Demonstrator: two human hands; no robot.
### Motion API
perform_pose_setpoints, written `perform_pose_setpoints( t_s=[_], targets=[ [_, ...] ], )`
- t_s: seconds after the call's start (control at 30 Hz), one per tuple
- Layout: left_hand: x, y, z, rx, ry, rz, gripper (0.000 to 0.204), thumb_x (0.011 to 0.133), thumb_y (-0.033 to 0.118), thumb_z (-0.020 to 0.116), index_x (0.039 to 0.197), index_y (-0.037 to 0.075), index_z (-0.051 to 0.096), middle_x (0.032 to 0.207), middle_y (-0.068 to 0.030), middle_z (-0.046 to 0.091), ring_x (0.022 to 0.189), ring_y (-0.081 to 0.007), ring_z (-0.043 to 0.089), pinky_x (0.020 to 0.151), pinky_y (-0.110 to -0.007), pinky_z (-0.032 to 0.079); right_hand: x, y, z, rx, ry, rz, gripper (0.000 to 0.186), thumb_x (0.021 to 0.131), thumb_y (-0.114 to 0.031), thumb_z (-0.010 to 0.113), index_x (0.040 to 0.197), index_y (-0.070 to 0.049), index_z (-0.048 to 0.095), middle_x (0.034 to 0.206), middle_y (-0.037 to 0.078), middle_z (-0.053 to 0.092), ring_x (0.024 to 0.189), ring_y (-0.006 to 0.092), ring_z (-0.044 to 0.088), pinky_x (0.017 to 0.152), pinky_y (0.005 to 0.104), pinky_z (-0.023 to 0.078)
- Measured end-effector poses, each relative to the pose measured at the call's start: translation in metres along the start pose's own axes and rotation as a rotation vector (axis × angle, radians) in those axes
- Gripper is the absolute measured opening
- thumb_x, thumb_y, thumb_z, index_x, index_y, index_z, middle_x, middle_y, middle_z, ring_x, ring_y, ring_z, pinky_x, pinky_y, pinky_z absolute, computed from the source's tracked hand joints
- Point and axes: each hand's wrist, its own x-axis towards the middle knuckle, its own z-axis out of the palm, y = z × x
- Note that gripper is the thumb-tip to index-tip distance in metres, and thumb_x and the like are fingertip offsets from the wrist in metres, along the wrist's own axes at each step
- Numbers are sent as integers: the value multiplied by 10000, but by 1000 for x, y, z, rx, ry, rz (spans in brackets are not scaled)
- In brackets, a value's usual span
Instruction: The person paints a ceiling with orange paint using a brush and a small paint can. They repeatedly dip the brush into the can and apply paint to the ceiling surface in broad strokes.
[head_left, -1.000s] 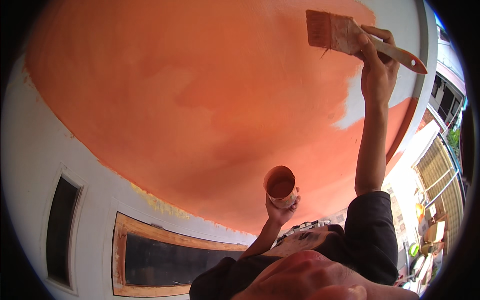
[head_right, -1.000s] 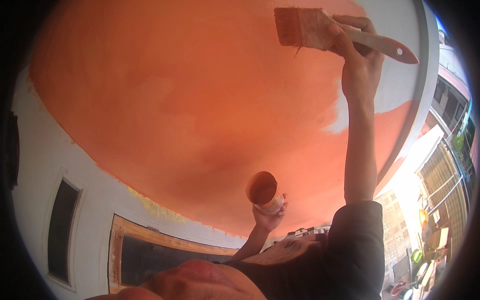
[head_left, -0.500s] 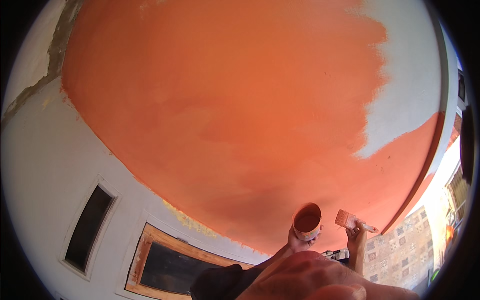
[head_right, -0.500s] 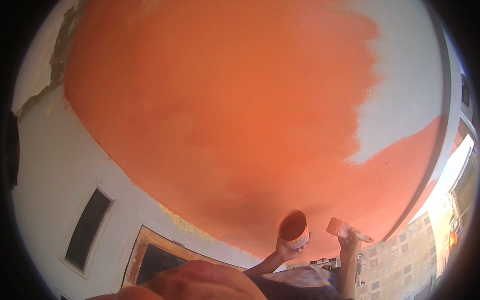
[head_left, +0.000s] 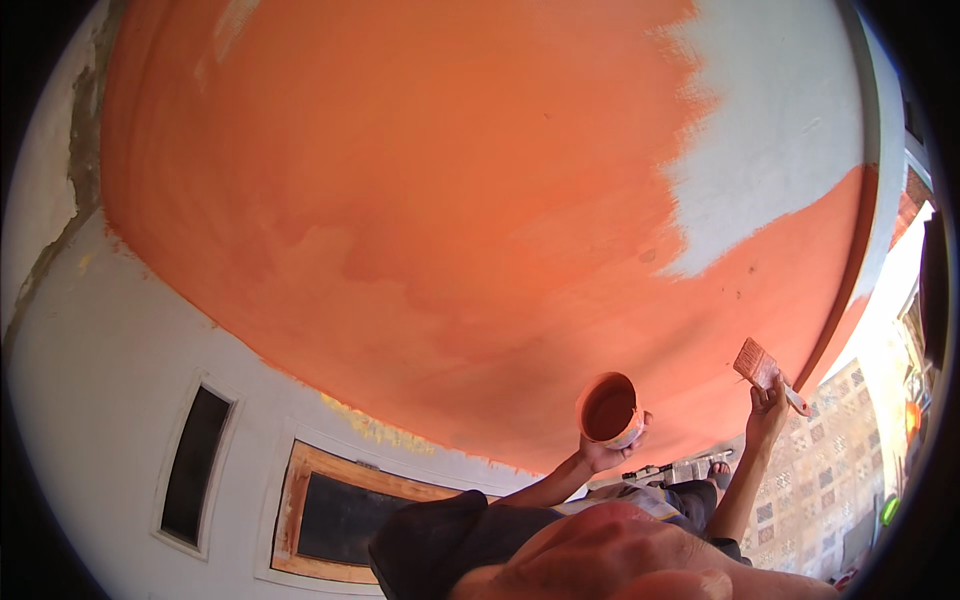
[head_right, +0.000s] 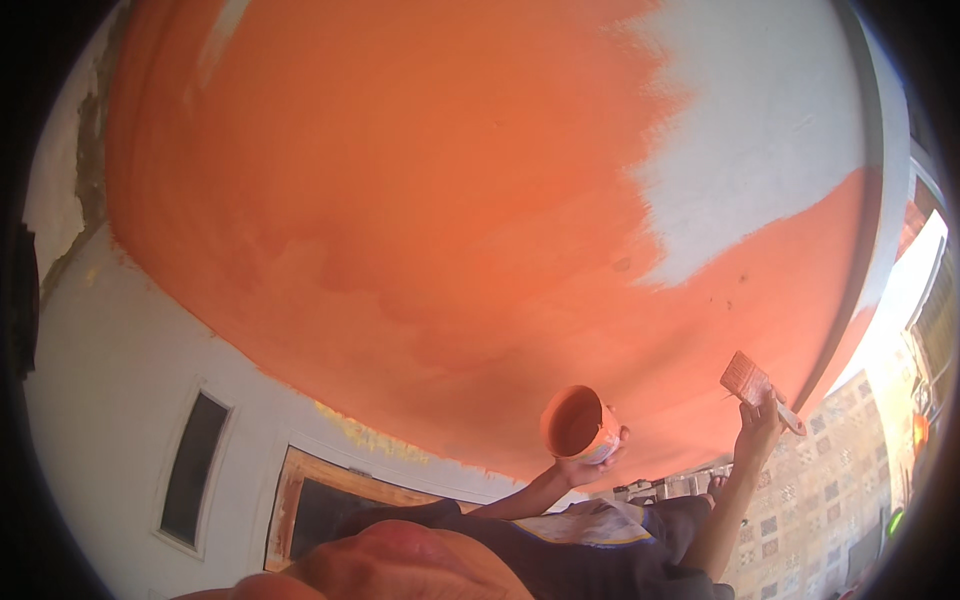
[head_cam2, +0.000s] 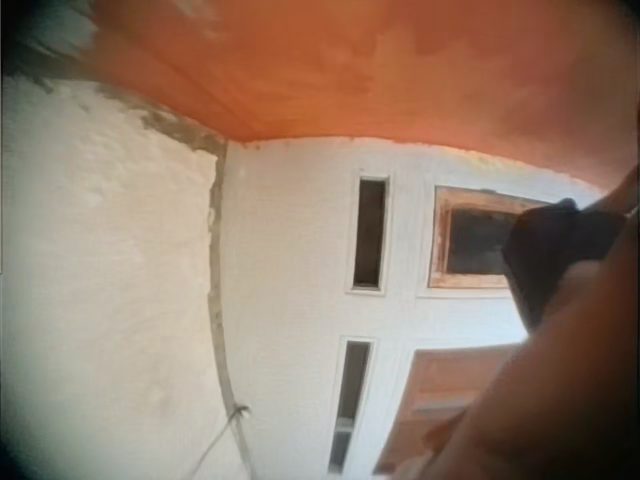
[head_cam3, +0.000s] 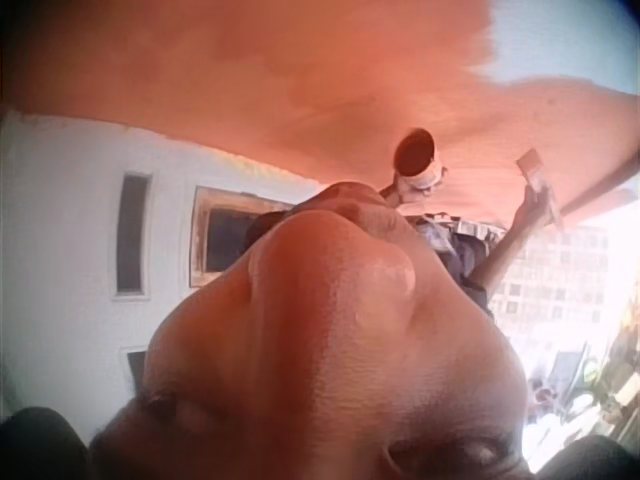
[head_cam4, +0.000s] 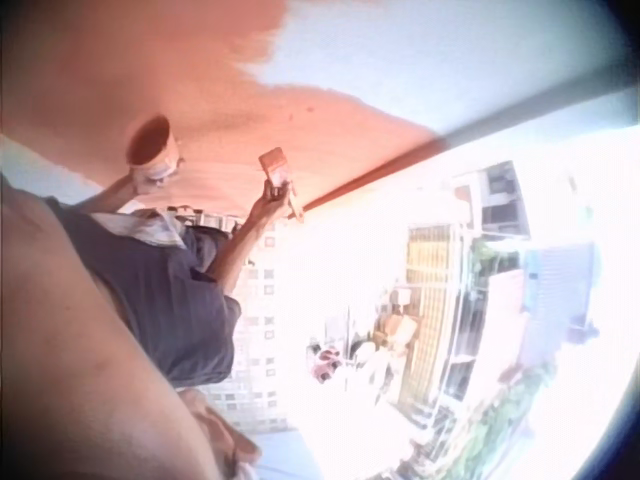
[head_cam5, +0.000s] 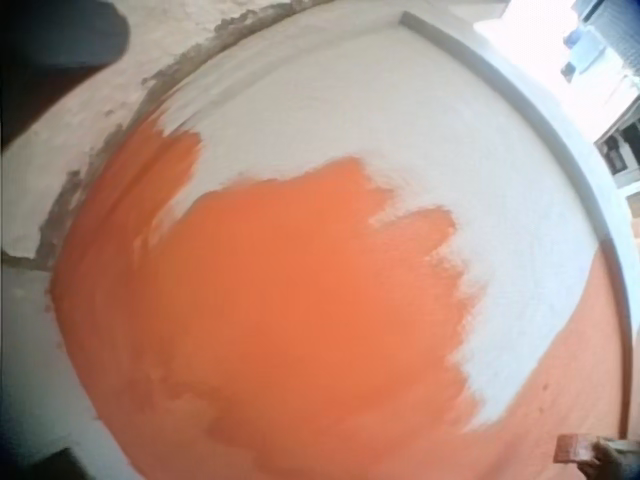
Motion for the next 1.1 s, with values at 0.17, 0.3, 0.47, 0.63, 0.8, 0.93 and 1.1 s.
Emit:
perform_pose_setpoints(
  t_s=[0.17, 0.3, 0.47, 0.63, 0.8, 0.93, 1.1],
  targets=[
    [5, -4, -5, -40, 28, 0, 589, 975, 434, 660, 1488, 203, 486, 1313, -222, 494, 898, -296, 632, 696, -336, 605, 10, 21, -47, -68, 38, -3, 505, 1049, -290, 572, 1443, 16, 496, 1329, 133, 569, 1211, 237, 579, 993, 374, 480],
    [13, -7, -2, -45, 54, -19, 597, 973, 443, 662, 1492, 208, 482, 1320, -235, 484, 869, -312, 658, 660, -329, 610, 18, 40, -71, 133, 113, 174, 522, 1077, -275, 508, 1502, 22, 448, 1405, 143, 524, 1275, 248, 534, 1079, 405, 432],
    [22, -2, 1, -20, -16, -15, 568, 988, 465, 629, 1485, 227, 493, 1304, -243, 513, 825, -315, 670, 617, -321, 595, 31, 47, -61, -283, -37, 136, 494, 1027, 28, 506, 1508, 86, 410, 1432, 173, 521, 1298, 253, 540, 1026, 389, 505],
    [21, 6, -7, -64, -40, 18, 560, 992, 474, 617, 1479, 224, 500, 1292, -244, 528, 826, -313, 671, 610, -317, 589, 31, 26, -5, -249, -196, 95, 322, 1058, -65, 512, 1348, 73, 528, 1294, 149, 554, 1199, 245, 596, 927, 369, 554],
    [5, 13, -22, -92, -81, 46, 553, 996, 484, 605, 1473, 221, 506, 1280, -245, 543, 828, -311, 671, 603, -313, 584, 4, -7, 55, -229, -320, 88, 293, 1106, -238, 438, 1197, 7, 570, 1218, 123, 532, 1110, 226, 594, 900, 380, 553],
    [-9, 18, -29, -118, -96, 71, 549, 1000, 491, 595, 1468, 218, 512, 1271, -245, 555, 829, -310, 672, 597, -309, 580, -34, -21, 88, -426, -387, -6, 273, 1083, -255, 508, 1243, -38, 547, 1271, 122, 582, 1222, 224, 573, 1015, 413, 503],
    [-24, 29, -25, -101, -3, 133, 614, 1007, 626, 452, 1361, 138, 568, 1176, -219, 643, 752, -285, 611, 580, -345, 493, -78, -19, 109, -518, -284, 71, 266, 1082, -248, 512, 1246, -43, 554, 1266, 115, 589, 1247, 236, 562, 1046, 434, 480]
  ],
)
